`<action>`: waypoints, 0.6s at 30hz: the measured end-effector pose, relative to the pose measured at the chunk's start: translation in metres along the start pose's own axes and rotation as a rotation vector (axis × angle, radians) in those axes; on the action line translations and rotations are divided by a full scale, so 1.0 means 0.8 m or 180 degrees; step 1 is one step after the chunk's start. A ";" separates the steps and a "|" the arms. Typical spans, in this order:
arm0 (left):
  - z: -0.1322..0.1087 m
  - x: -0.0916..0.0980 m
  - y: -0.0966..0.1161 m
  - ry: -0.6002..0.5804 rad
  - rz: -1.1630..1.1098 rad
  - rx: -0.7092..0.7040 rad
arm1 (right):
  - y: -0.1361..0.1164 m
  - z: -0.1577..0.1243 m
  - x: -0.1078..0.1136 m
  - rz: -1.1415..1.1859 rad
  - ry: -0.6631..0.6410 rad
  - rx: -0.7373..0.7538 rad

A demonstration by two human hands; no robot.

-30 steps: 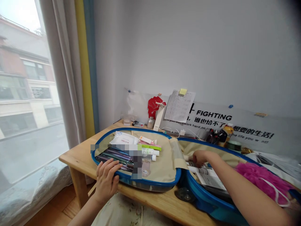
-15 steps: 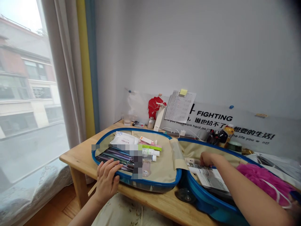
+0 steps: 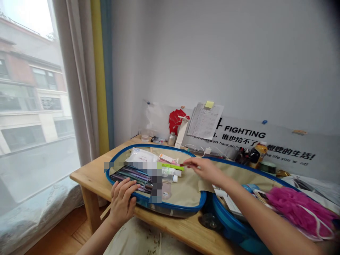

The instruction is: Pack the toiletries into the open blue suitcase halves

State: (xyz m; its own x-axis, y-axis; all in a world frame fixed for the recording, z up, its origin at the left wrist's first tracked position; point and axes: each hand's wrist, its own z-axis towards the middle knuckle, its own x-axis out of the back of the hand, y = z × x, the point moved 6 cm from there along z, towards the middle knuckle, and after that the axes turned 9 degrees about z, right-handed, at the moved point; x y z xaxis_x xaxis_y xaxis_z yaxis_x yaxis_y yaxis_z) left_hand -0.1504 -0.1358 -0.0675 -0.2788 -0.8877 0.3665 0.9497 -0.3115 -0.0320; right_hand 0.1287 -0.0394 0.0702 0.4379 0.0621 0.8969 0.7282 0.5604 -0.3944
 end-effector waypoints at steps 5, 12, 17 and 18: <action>0.005 0.004 0.002 0.0077 -0.0054 -0.0025 | -0.041 0.001 -0.060 -0.0311 -0.0488 0.0556; 0.003 0.001 0.002 0.0056 -0.0034 -0.0039 | -0.041 0.008 -0.077 -0.0538 -0.0581 0.0479; 0.002 0.001 0.000 0.0036 -0.0047 0.0008 | -0.039 0.008 -0.082 -0.0597 -0.0676 0.0490; 0.002 0.001 0.001 0.0034 -0.0044 0.0006 | -0.037 0.007 -0.084 -0.0603 -0.0690 0.0494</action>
State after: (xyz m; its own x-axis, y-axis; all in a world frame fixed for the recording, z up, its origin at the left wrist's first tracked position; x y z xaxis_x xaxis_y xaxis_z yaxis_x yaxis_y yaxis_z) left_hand -0.1500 -0.1359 -0.0660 -0.2934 -0.8869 0.3569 0.9460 -0.3231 -0.0251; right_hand 0.0744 -0.0555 0.0232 0.1676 0.1097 0.9797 0.6897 0.6970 -0.1961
